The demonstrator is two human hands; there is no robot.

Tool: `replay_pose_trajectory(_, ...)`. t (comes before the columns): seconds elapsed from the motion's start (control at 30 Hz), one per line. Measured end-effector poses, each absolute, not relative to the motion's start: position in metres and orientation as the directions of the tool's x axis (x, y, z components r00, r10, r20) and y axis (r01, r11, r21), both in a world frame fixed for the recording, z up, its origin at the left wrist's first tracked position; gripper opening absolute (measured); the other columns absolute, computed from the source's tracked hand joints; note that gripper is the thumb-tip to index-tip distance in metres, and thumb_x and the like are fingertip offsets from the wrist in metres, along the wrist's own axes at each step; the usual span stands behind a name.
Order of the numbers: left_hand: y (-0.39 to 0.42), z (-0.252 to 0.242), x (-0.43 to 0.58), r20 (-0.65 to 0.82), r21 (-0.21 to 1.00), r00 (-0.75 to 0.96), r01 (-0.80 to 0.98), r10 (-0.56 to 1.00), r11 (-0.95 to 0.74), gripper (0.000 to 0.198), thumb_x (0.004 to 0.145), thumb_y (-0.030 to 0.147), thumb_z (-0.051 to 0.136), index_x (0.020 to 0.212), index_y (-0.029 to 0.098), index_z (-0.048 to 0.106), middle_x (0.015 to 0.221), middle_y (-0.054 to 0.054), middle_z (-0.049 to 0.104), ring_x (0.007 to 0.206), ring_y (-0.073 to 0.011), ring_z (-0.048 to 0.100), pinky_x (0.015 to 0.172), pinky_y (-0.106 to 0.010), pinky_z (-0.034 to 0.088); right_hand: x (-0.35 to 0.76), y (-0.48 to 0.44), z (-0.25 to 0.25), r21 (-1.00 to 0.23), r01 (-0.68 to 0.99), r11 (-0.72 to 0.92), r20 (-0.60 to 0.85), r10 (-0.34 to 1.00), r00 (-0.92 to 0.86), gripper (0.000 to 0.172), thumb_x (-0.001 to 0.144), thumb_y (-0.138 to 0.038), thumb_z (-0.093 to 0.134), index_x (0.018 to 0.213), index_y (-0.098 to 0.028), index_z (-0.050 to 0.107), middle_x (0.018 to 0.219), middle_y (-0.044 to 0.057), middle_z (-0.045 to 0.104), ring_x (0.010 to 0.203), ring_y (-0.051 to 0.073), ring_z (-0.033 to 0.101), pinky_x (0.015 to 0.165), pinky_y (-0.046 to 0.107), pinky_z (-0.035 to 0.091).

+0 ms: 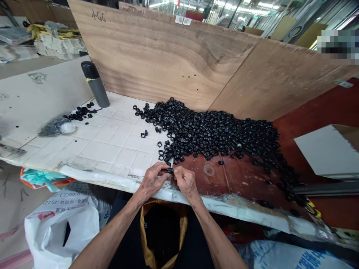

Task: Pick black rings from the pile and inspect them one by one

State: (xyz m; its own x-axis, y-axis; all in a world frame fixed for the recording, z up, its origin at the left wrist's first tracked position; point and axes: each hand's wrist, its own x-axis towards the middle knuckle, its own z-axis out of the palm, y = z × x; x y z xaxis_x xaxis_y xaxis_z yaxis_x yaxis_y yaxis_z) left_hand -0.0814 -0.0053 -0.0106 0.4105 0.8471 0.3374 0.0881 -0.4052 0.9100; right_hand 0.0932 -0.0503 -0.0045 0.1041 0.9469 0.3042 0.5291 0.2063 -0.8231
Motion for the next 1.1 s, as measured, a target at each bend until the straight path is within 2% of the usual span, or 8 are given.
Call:
replay_pose_trajectory(0.17,-0.005,-0.012,-0.082,0.299,0.929,0.357,0.104,0.885,-0.356,0.02,0.09,0.023,0.067,0.109,0.02,0.067,0.111,-0.007,0.069,0.083,-0.0147,0.071,0.078,-0.03,0.063,0.093,-0.054,0.002,-0.819,0.528,0.225,0.291,0.956,0.044,0.039,0.098,-0.038,0.053,0.063,-0.021,0.058,0.055,-0.002,0.05,0.051,0.013,0.046,0.055,0.026,0.038)
replay_pose_trajectory(0.3,-0.005,-0.011,-0.082,0.292,0.929,0.365,0.113,0.884,-0.353,0.02,0.089,0.021,0.066,0.109,0.02,0.067,0.107,-0.005,0.069,0.082,-0.0146,0.071,0.077,-0.029,0.063,0.093,-0.054,0.005,-0.862,0.454,0.224,0.279,0.958,0.058,0.019,0.091,-0.037,0.062,0.085,-0.02,0.067,0.065,-0.002,0.059,0.055,0.014,0.051,0.057,0.025,0.043)
replay_pose_trajectory(0.57,-0.004,-0.007,-0.084,0.219,0.957,0.437,0.076,0.872,-0.278,0.019,0.089,0.022,0.064,0.107,0.018,0.067,0.106,-0.005,0.071,0.082,-0.0156,0.072,0.077,-0.029,0.062,0.09,-0.054,0.002,-0.924,0.338,0.178,0.225,0.969,0.105,0.019,0.091,-0.037,0.061,0.096,-0.021,0.068,0.077,0.003,0.068,0.061,0.017,0.063,0.059,0.027,0.05)
replay_pose_trajectory(0.73,-0.015,0.0,-0.088,0.397,0.835,0.501,0.151,0.769,-0.529,0.021,0.092,0.017,0.057,0.111,0.022,0.064,0.11,-0.006,0.07,0.097,-0.0187,0.071,0.087,-0.033,0.06,0.076,-0.069,0.004,-0.982,0.19,-0.004,0.033,0.981,0.189,0.025,0.089,-0.046,0.062,0.084,-0.021,0.061,0.049,-0.005,0.055,0.042,0.013,0.051,0.047,0.023,0.041)
replay_pose_trajectory(0.83,-0.031,-0.007,-0.09,0.522,0.699,0.514,0.199,0.681,-0.687,0.031,0.095,0.012,0.049,0.121,0.025,0.06,0.116,-0.008,0.068,0.108,-0.0215,0.069,0.095,-0.038,0.059,0.067,-0.082,0.008,-0.983,-0.085,-0.16,-0.176,0.954,0.242,0.036,0.085,-0.053,0.064,0.071,-0.021,0.054,0.044,-0.007,0.047,0.037,0.009,0.038,0.04,0.021,0.03)
replay_pose_trajectory(0.93,-0.045,-0.019,-0.093,0.606,0.593,0.514,0.216,0.607,-0.776,0.037,0.095,0.01,0.047,0.127,0.024,0.059,0.121,-0.011,0.068,0.112,-0.0235,0.069,0.096,-0.039,0.06,0.066,-0.093,0.015,-0.874,-0.325,-0.362,-0.416,0.902,0.115,0.042,0.075,-0.055,0.071,0.065,-0.021,0.049,0.048,-0.007,0.045,0.036,0.006,0.029,0.036,0.02,0.021)
replay_pose_trajectory(1.03,-0.053,-0.019,-0.094,0.585,0.629,0.525,0.186,0.618,-0.754,0.035,0.094,0.013,0.05,0.124,0.026,0.063,0.122,-0.01,0.07,0.112,-0.0246,0.07,0.095,-0.039,0.061,0.069,-0.101,0.026,-0.883,-0.234,-0.407,-0.441,0.89,0.116,0.037,0.077,-0.052,0.07,0.07,-0.02,0.052,0.054,-0.006,0.049,0.035,0.006,0.031,0.034,0.02,0.021)
replay_pose_trajectory(1.1,-0.056,-0.011,-0.094,0.464,0.778,0.529,0.141,0.711,-0.613,0.027,0.094,0.019,0.054,0.117,0.027,0.067,0.115,-0.007,0.073,0.105,-0.0233,0.072,0.092,-0.037,0.062,0.07,-0.107,0.034,-0.965,-0.039,-0.261,-0.263,0.942,0.206,0.026,0.083,-0.045,0.066,0.082,-0.02,0.057,0.059,-0.006,0.052,0.037,0.008,0.041,0.037,0.02,0.029)
